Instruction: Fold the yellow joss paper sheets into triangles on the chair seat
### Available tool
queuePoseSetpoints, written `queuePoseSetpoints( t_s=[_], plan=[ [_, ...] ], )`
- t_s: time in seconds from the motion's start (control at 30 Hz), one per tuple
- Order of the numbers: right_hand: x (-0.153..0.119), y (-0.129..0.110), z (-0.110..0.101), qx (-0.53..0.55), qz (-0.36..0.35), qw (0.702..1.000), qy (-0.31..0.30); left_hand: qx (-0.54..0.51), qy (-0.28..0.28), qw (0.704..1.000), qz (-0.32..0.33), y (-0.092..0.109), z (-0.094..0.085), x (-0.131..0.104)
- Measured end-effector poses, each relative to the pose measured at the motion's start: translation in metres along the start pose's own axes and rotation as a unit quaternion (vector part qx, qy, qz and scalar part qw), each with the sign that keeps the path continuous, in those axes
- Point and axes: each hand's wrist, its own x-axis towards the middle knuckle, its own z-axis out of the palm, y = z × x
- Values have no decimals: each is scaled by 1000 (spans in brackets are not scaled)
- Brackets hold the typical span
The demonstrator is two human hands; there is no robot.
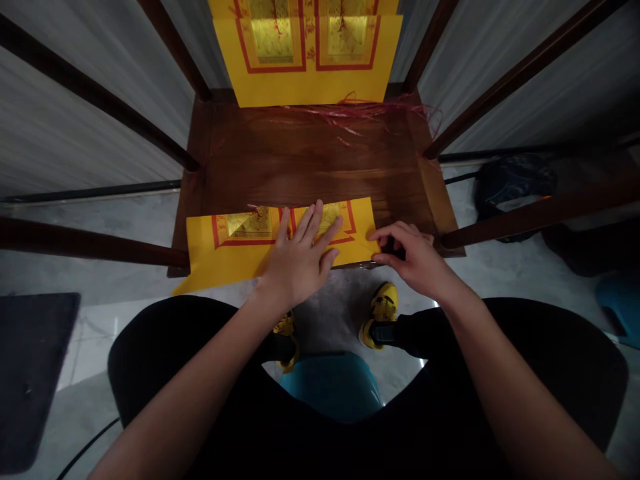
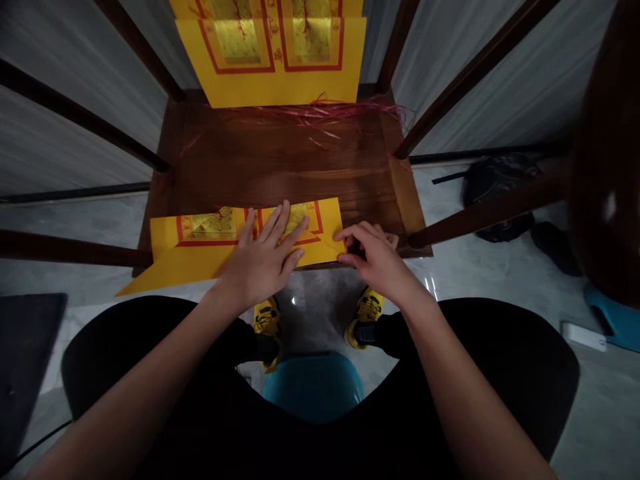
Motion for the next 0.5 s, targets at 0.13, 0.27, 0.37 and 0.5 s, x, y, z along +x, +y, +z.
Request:
queuePoseSetpoints(
  t_s=[0.13,0.27,0.37,0.5],
  plan=[
    [-4,2,-3,-5,-12,1000,-7,-16,-6,1000,-3,-1,0,2],
    [-8,-1,-4,-11,-38,999,-9,-32,-14,999,0,-3,1,3],
    [-9,-17,7,-40,-79,996,5,-21,-15,1000,-8,0,2,4],
    [-14,-44,37,-120,-165,979,-17,-13,-16,1000,-20,3,3,4]
  ],
)
